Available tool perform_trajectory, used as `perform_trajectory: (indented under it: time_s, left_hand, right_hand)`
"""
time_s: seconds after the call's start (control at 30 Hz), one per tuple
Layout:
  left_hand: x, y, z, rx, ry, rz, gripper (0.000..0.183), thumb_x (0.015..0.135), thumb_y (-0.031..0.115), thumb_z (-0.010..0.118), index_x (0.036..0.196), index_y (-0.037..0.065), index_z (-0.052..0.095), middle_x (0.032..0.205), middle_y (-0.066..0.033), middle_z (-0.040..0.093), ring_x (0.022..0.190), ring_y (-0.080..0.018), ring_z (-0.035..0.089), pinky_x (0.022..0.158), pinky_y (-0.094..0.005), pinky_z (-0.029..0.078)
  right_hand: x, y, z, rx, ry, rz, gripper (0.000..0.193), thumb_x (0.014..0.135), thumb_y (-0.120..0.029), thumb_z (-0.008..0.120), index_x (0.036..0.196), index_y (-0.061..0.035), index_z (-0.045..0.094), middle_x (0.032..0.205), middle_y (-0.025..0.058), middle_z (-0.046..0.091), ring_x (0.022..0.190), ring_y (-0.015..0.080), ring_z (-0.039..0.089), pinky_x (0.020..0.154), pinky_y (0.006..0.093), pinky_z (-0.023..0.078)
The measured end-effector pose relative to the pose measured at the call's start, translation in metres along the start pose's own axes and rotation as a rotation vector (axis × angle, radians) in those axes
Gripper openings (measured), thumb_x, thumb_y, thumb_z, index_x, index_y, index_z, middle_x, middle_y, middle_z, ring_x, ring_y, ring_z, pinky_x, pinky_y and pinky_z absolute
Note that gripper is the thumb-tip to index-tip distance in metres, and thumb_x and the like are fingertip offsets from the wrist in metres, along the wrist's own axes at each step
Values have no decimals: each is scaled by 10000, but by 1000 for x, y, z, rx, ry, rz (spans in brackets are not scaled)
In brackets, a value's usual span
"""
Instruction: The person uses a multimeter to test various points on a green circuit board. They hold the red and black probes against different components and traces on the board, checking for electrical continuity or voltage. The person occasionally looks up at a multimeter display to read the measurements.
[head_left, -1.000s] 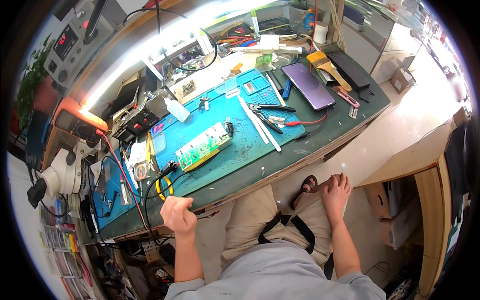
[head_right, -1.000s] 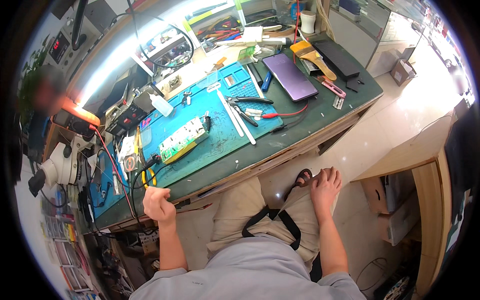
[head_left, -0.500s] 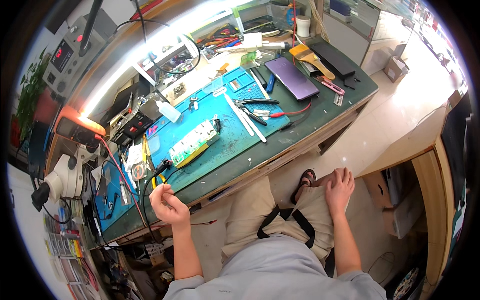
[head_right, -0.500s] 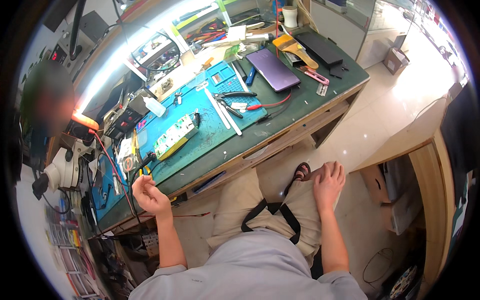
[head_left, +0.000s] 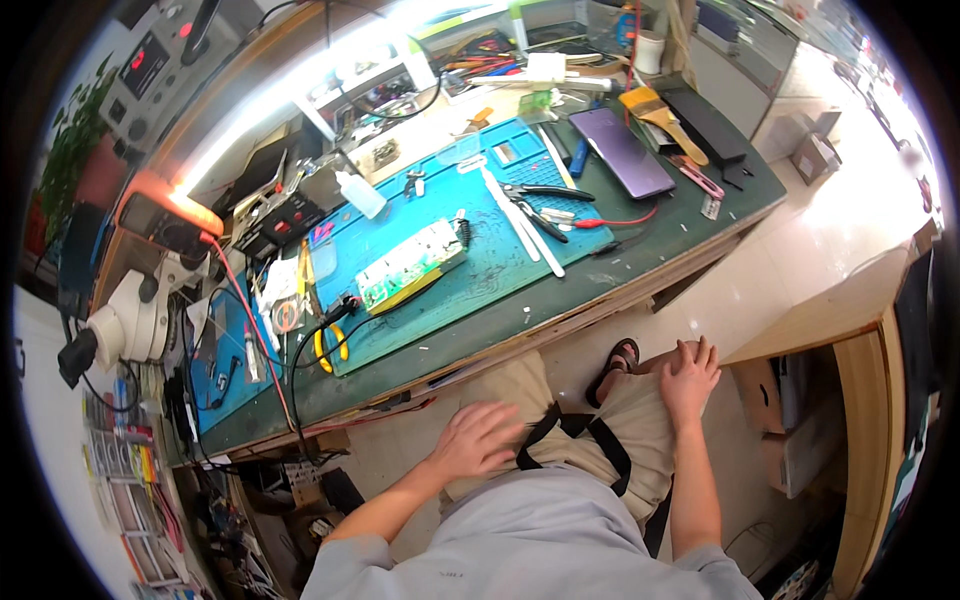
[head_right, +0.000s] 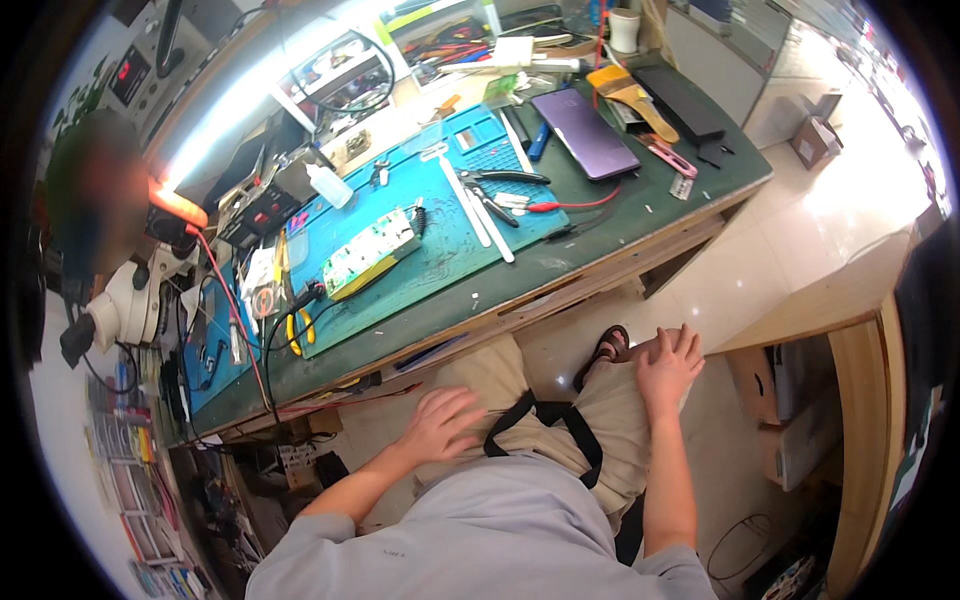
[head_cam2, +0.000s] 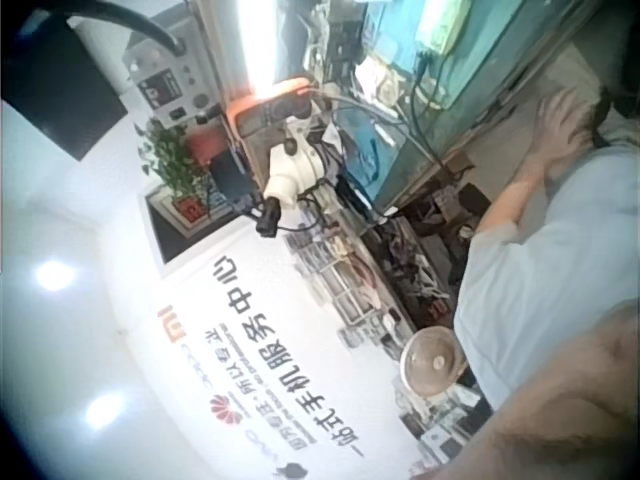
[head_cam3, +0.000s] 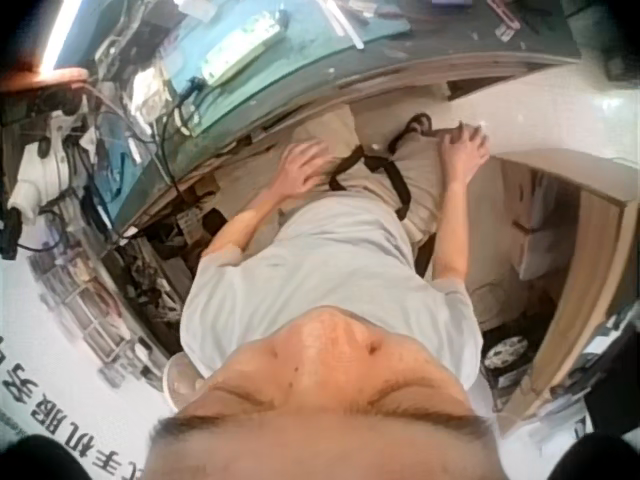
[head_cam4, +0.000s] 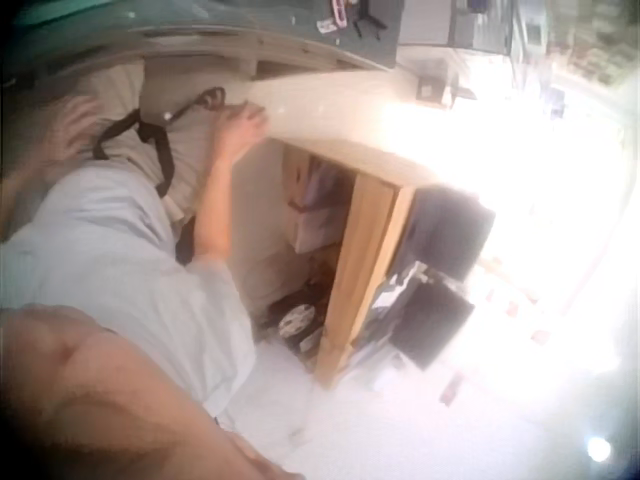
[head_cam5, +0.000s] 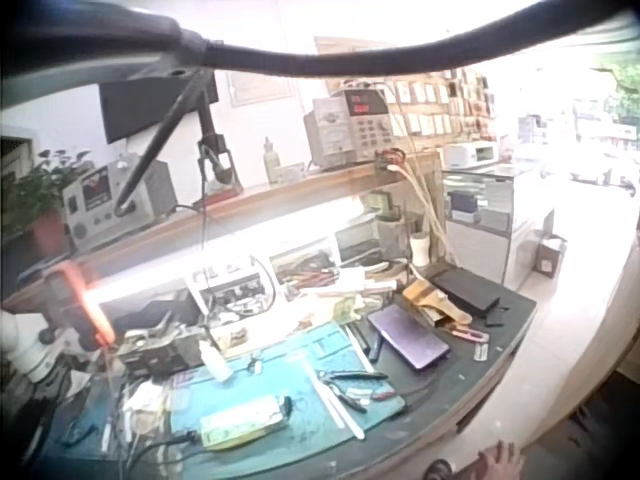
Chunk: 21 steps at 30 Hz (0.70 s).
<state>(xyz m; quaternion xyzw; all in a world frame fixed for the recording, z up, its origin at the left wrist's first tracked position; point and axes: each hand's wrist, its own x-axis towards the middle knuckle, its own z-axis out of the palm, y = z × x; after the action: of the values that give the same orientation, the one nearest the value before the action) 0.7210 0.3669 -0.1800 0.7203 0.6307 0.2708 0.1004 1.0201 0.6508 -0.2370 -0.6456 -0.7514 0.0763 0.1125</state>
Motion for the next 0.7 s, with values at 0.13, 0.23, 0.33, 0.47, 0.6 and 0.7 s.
perform_trajectory:
  time_s: [0.13, 0.23, 0.33, 0.47, 0.6, 0.7]
  left_hand:
    - [-28, -40, 25, -46, -248, -76, 653, 884, 359, 697, 1493, 164, 562, 1655, -158, 368, 1530, -375, 306, 1232, -541, 252]
    - [-23, -62, 24, -55, -366, 116, 652, 892, 383, 677, 1496, 165, 565, 1660, -165, 365, 1537, -377, 307, 1237, -550, 236]
    - [-22, -79, 25, -111, -306, 240, 659, 879, 298, 648, 1517, 170, 545, 1660, -164, 371, 1535, -378, 324, 1238, -548, 241]
    - [-28, -89, 40, -110, -198, 312, 686, 824, 198, 590, 1504, 134, 529, 1638, -179, 405, 1511, -385, 373, 1232, -552, 257]
    - [-24, -100, 44, -187, -151, 385, 659, 810, 177, 555, 1462, 87, 521, 1618, -200, 423, 1501, -391, 389, 1229, -556, 270]
    - [-24, -103, 48, -226, -103, 397, 625, 823, 163, 534, 1442, 72, 519, 1607, -209, 434, 1492, -396, 401, 1228, -556, 276]
  right_hand:
    - [37, 7, -7, 60, -249, 79, 572, 822, -389, 732, 1314, -99, 706, 1530, 180, 521, 1460, 419, 409, 1137, 565, 421]
    - [74, 36, 7, 95, -380, 121, 597, 842, -458, 698, 1319, -100, 708, 1402, 205, 633, 1346, 407, 552, 1089, 507, 485]
    - [79, 31, 16, 4, -361, 183, 557, 856, -469, 664, 1268, -103, 742, 1260, 196, 714, 1201, 380, 662, 1048, 468, 518]
    - [76, 24, 19, -3, -322, 213, 503, 884, -456, 655, 1238, -115, 761, 1248, 172, 728, 1171, 373, 681, 1015, 470, 537]
    - [79, 28, 24, 6, -340, 260, 468, 898, -447, 656, 1209, -119, 777, 1191, 171, 752, 1132, 378, 701, 1000, 467, 543]
    - [80, 31, 30, 42, -316, 228, 453, 897, -441, 658, 1173, -107, 791, 1158, 173, 762, 1105, 377, 713, 988, 464, 548]
